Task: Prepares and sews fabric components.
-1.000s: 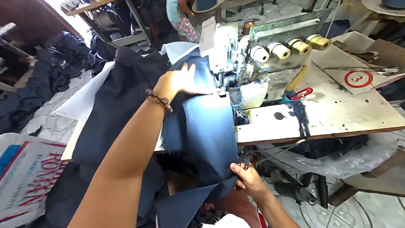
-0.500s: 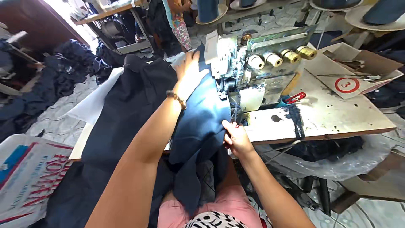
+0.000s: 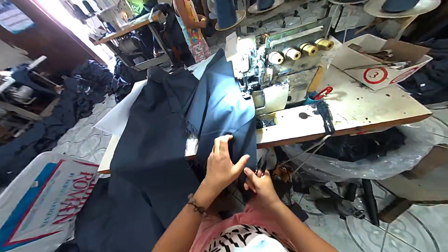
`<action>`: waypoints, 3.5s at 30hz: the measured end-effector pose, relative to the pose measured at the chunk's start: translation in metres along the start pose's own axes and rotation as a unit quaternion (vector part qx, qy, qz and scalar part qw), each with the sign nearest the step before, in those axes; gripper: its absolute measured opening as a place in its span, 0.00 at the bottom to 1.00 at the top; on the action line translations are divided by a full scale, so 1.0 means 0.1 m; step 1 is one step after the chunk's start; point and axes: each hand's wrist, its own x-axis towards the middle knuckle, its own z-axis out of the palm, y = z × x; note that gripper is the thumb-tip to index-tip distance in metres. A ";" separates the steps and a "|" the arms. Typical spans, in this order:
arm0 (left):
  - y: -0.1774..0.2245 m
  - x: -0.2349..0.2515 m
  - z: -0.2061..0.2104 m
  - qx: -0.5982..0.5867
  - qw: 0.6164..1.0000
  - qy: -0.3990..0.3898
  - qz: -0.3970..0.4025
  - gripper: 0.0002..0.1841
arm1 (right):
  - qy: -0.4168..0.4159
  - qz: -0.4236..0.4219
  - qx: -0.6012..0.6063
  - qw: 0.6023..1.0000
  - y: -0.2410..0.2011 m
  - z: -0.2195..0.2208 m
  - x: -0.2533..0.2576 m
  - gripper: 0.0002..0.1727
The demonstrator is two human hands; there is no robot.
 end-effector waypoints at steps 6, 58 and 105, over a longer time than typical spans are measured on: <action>-0.11 -0.03 0.00 -0.108 0.986 -0.065 -0.108 0.24 | -0.009 0.054 -0.015 0.998 0.06 -0.21 -0.43 0.07; -0.83 -2.18 -0.68 -0.226 0.918 0.005 -0.326 0.13 | -0.165 -0.069 -0.430 0.885 0.29 -0.39 -0.68 0.32; -0.39 -2.15 -0.77 -0.260 0.956 0.082 -0.108 0.12 | 0.146 -0.021 -0.242 0.959 0.16 -0.70 0.14 0.20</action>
